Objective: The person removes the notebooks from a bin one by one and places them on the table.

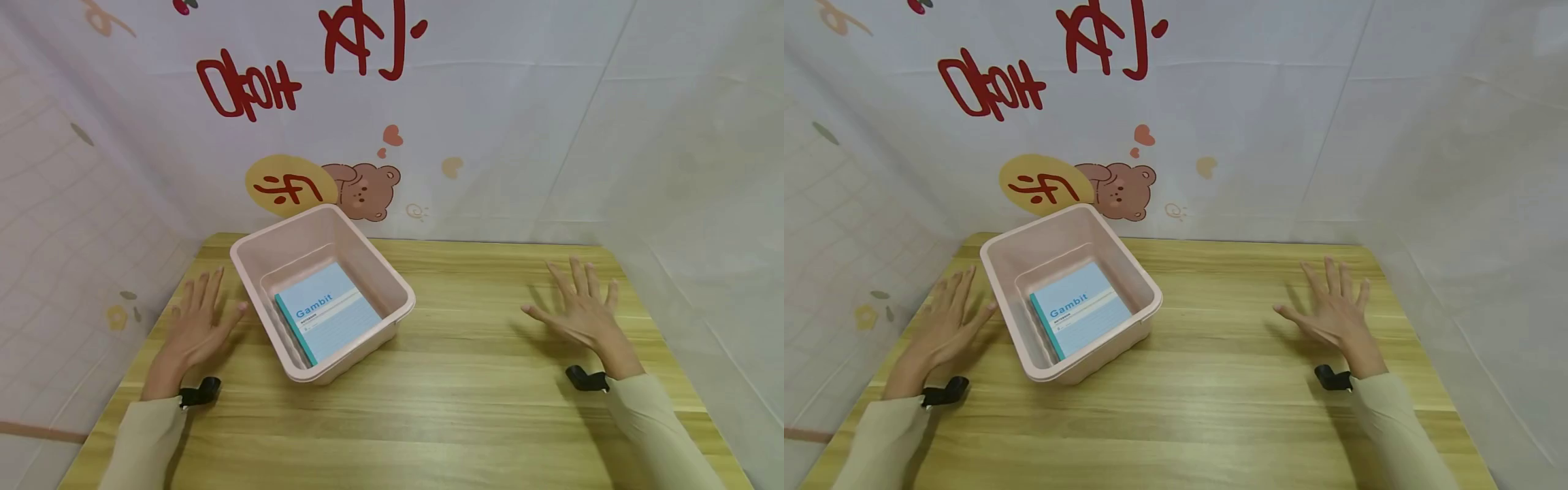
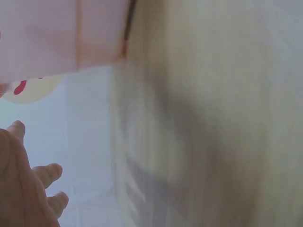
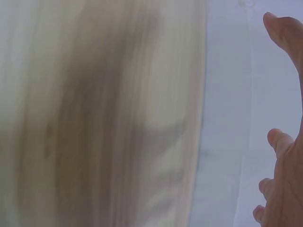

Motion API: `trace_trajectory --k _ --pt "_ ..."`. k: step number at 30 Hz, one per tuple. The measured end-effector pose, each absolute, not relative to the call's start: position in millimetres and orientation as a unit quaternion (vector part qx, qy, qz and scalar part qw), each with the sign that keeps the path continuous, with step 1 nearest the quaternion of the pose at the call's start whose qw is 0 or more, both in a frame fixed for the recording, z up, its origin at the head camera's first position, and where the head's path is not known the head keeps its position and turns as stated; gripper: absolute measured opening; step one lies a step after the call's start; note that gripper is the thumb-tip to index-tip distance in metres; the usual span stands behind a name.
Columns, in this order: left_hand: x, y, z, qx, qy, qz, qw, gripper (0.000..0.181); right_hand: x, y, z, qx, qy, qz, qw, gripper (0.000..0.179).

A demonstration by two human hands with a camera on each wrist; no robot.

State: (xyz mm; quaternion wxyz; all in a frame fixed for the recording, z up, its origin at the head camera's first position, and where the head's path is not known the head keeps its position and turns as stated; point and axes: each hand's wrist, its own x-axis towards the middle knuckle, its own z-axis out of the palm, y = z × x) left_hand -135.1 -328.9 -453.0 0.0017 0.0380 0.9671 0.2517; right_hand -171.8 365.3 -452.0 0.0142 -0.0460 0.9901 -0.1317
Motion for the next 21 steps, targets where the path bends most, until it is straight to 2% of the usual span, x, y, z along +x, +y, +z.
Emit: trace_trajectory --k 8,15,21 --pt "-148.5 -322.1 -444.0 0.066 0.899 0.433 -0.011 0.073 -174.8 347.3 -439.9 -0.061 0.988 -0.141 -0.006 0.101" --pt "-156.5 -317.9 -431.9 0.063 0.842 0.535 0.028 0.063 -174.4 328.9 -426.6 -0.083 0.985 -0.152 -0.016 0.100" --pt "-158.6 -308.7 -419.6 0.051 0.806 0.589 0.022 0.064 -176.6 311.2 -415.9 -0.099 0.982 -0.157 -0.026 0.100"
